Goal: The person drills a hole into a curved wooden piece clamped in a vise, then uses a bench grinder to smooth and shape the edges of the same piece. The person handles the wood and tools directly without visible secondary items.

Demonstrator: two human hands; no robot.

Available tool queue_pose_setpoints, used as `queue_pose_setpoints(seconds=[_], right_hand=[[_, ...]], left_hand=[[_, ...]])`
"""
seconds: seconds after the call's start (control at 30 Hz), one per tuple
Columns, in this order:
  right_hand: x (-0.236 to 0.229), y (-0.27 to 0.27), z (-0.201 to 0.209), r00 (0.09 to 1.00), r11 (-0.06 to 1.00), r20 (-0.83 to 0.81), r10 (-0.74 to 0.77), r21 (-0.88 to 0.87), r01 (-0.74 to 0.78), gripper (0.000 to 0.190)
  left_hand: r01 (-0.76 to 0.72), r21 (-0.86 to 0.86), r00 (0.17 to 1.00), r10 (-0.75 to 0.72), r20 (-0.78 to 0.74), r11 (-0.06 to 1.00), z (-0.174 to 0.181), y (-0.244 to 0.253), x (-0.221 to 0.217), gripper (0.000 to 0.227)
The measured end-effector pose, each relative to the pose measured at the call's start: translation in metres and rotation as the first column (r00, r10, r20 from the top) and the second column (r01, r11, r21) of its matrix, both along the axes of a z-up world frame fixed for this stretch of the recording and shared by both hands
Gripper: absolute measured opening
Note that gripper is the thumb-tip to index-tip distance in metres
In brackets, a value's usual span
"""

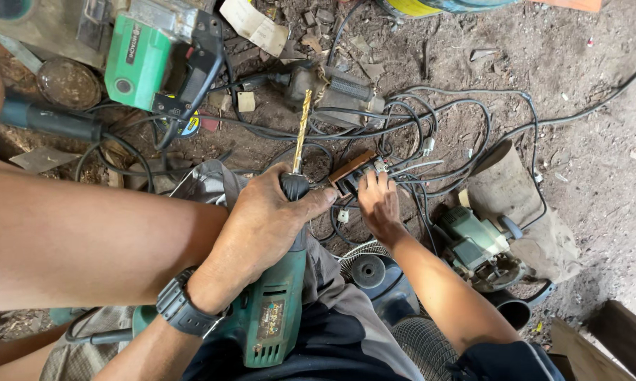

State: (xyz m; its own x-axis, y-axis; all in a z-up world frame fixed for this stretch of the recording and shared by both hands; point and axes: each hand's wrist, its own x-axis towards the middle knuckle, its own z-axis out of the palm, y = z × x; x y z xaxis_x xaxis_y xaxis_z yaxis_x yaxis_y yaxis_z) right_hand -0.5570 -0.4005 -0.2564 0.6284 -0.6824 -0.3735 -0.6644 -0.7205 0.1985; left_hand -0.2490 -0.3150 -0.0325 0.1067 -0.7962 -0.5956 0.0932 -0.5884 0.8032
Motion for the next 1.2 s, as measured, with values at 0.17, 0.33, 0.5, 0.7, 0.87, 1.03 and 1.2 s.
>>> queue_pose_setpoints(seconds=[0.17,0.33,0.5,0.7,0.87,1.03,1.2], right_hand=[[-0.003,-0.006,-0.002,0.993,0.988,-0.025,-0.118,0.098,0.120,0.029],[-0.007,0.002,0.007,0.984,0.983,0.012,-0.178,-0.039,0.179,0.060],[-0.017,-0.004,0.010,0.981,0.980,-0.031,-0.191,0.054,0.193,0.069],[-0.008,-0.012,0.015,0.970,0.966,0.015,-0.244,0.087,0.242,0.032],[-0.001,-0.030,0.017,0.859,0.781,-0.107,-0.501,0.372,0.502,0.012],[0.020,-0.050,0.042,0.939,0.961,0.248,-0.237,0.202,0.189,0.014],[0.006,-0.063,0.093,0.964,0.926,0.172,-0.200,-0.288,0.244,0.031]], left_hand=[[-0.043,0.003,0.993,0.043,-0.109,0.999,0.002,0.000,0.000,0.040],[-0.084,-0.004,0.975,0.081,-0.208,0.996,0.002,-0.002,-0.001,0.038],[-0.027,0.042,0.992,0.032,-0.121,0.999,-0.001,0.000,-0.001,0.038],[-0.054,-0.036,0.996,0.051,-0.078,0.998,0.002,0.002,0.001,0.041],[-0.024,-0.071,1.000,0.026,0.016,0.997,-0.004,0.005,0.001,0.044],[-0.051,-0.195,0.999,0.050,-0.008,0.980,-0.003,0.005,0.004,0.042],[-0.076,-0.154,0.996,0.069,-0.048,0.985,-0.002,0.011,0.004,0.044]])
